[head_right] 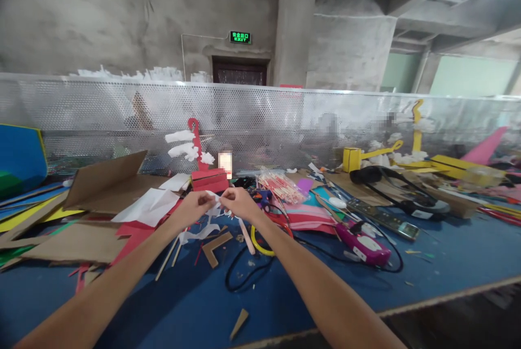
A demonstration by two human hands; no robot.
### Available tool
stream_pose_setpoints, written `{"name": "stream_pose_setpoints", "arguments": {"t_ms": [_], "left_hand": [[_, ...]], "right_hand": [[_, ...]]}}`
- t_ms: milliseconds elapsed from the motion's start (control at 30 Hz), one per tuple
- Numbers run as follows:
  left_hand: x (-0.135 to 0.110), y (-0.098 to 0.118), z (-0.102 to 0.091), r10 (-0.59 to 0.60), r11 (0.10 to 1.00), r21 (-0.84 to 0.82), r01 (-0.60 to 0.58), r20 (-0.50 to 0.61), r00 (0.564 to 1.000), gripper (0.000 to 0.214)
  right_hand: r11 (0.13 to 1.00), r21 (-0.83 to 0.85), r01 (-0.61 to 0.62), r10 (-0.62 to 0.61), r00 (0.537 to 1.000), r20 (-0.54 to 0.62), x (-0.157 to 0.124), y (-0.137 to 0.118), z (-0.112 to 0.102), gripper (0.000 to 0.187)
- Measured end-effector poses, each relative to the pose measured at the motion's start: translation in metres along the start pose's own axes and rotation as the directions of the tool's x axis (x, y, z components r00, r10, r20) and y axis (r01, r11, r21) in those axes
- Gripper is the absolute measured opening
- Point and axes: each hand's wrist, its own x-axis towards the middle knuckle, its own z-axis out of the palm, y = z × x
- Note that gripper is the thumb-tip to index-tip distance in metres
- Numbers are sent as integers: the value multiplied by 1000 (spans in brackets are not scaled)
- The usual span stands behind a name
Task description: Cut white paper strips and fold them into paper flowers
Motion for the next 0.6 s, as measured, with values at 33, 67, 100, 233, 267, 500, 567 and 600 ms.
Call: {"name": "stream_pose_setpoints", "arguments": {"t_ms": [33, 67, 100, 233, 267, 500, 567, 600], "left_hand": [[0, 0, -1, -8, 1000, 9, 8, -7, 1000, 20], [1, 0, -1, -20, 1000, 13, 21, -17, 1000, 19], [1, -1, -2, -39, 999, 7, 39, -26, 999, 18], [5, -4, -4, -164, 976, -158, 150, -76, 984, 14], [7, -6, -4, -213, 954, -233, 190, -80, 974, 14], [9, -12, -18, -430, 784, -557, 273, -170, 887, 18], [9, -14, -23, -485, 715, -651, 254, -200, 851, 19], [9, -16, -26, -502, 694, -678, 242, -215, 838, 20]], "right_hand": [[1000, -8, -3, 3, 1000, -3, 1, 2, 0, 12], [1000, -13, -3, 3, 1000, -5, 1, 3, 0, 12], [1000, -14, -2, 2, 1000, -4, 2, 5, -1, 12], [1000, -9, -11, 10, 1000, -5, 3, 9, -3, 13], [1000, -11, -14, 14, 1000, -10, 3, 10, -5, 13], [1000, -19, -14, 13, 999, -51, 7, 13, -12, 14], [1000, -12, -4, 4, 998, -70, 7, 13, -14, 13], [1000, -7, -7, 7, 997, -80, 7, 13, -15, 13]]}}
